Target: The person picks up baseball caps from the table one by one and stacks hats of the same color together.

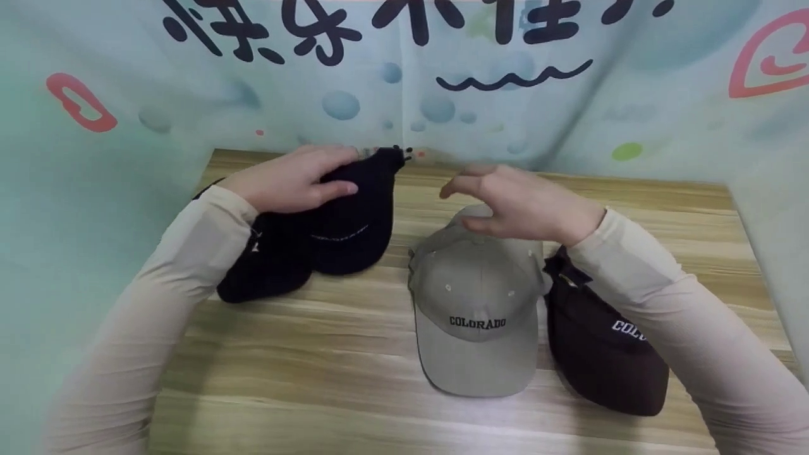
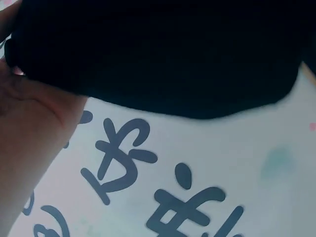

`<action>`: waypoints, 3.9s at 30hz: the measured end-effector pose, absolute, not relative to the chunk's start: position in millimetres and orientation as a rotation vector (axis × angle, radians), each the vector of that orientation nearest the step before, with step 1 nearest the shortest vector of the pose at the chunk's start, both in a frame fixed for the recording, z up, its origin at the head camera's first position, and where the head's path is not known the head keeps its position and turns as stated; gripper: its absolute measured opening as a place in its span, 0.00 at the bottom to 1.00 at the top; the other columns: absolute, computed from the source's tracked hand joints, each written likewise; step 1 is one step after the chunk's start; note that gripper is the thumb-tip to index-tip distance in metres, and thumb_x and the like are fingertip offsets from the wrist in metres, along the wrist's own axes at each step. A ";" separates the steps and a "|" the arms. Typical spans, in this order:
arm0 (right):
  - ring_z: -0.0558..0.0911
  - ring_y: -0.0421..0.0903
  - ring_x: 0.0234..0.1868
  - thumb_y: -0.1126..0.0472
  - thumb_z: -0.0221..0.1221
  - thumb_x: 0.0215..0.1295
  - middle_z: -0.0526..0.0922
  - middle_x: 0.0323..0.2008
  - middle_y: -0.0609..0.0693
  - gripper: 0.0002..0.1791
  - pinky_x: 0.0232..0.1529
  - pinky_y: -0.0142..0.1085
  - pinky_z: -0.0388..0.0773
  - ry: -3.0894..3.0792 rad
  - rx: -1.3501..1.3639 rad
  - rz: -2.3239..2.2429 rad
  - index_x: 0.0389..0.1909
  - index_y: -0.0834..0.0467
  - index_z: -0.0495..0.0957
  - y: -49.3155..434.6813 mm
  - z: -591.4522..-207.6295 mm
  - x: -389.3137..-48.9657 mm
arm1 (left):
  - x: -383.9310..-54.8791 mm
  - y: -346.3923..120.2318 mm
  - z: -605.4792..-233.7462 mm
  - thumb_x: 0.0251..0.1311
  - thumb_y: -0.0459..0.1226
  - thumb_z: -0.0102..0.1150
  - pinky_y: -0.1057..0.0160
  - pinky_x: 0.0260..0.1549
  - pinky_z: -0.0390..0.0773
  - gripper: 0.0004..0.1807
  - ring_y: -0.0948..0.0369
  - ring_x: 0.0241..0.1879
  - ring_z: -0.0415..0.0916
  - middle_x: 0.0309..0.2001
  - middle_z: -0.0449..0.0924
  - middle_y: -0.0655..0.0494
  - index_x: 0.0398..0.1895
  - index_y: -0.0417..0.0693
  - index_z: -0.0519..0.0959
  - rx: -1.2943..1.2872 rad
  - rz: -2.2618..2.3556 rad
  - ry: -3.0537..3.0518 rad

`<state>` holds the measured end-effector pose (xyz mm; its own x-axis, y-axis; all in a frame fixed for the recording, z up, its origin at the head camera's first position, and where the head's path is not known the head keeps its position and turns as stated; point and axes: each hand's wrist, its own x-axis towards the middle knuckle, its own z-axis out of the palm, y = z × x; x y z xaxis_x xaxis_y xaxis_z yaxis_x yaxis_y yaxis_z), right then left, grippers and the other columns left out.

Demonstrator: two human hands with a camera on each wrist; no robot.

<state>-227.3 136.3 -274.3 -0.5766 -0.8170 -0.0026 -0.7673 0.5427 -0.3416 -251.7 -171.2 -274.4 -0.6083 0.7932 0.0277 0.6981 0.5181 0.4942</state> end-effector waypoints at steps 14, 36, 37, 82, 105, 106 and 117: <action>0.81 0.53 0.46 0.60 0.67 0.58 0.80 0.49 0.55 0.22 0.47 0.44 0.76 2.557 -1.523 -0.270 0.53 0.59 0.78 102.9 -297.6 -181.9 | -226.5 -184.6 -306.9 0.69 0.39 0.55 0.60 0.33 0.66 0.10 0.60 0.27 0.63 0.26 0.60 0.59 0.33 0.44 0.68 1.190 0.744 2.194; 0.80 0.45 0.38 0.54 0.65 0.58 0.81 0.40 0.45 0.13 0.32 0.36 0.76 2.570 -1.691 -0.007 0.45 0.49 0.82 41.2 -408.4 -107.5 | -261.9 -175.0 -348.8 0.70 0.42 0.53 0.49 0.62 0.61 0.24 0.47 0.64 0.64 0.63 0.70 0.44 0.66 0.42 0.70 0.971 0.516 2.151; 0.80 0.45 0.38 0.54 0.66 0.58 0.80 0.40 0.46 0.14 0.32 0.35 0.76 2.566 -1.684 -0.011 0.46 0.49 0.82 40.1 -410.0 -107.4 | -261.5 -175.1 -348.4 0.70 0.43 0.53 0.48 0.62 0.60 0.25 0.47 0.64 0.64 0.64 0.69 0.44 0.66 0.43 0.70 0.957 0.495 2.168; 0.79 0.53 0.52 0.45 0.59 0.64 0.76 0.57 0.62 0.24 0.37 0.41 0.79 2.828 -1.345 0.142 0.55 0.55 0.78 11.2 -435.7 -87.1 | -285.3 -340.8 -329.5 0.62 0.60 0.54 0.35 0.58 0.56 0.52 0.32 0.63 0.54 0.64 0.54 0.21 0.68 0.22 0.53 0.093 0.574 2.623; 0.74 0.57 0.59 0.49 0.60 0.63 0.69 0.63 0.65 0.22 0.43 0.46 0.78 2.718 -1.219 -0.126 0.53 0.58 0.76 12.0 -433.4 -107.5 | -252.6 -297.0 -224.5 0.68 0.39 0.49 0.62 0.28 0.65 0.08 0.56 0.30 0.65 0.33 0.66 0.51 0.41 0.43 0.69 0.411 0.494 2.551; 0.74 0.57 0.60 0.49 0.59 0.64 0.69 0.63 0.65 0.23 0.44 0.46 0.78 2.715 -1.216 -0.124 0.55 0.58 0.76 12.4 -433.7 -107.1 | -253.6 -294.3 -222.2 0.68 0.40 0.49 0.62 0.28 0.65 0.08 0.56 0.30 0.65 0.32 0.65 0.51 0.40 0.44 0.68 0.442 0.468 2.542; 0.69 0.58 0.64 0.47 0.58 0.66 0.62 0.68 0.65 0.31 0.51 0.46 0.75 2.688 -1.206 -0.120 0.65 0.58 0.69 16.2 -436.7 -108.5 | -254.5 -286.8 -203.7 0.70 0.45 0.53 0.62 0.30 0.64 0.11 0.57 0.28 0.68 0.27 0.65 0.51 0.39 0.50 0.66 0.731 0.351 2.516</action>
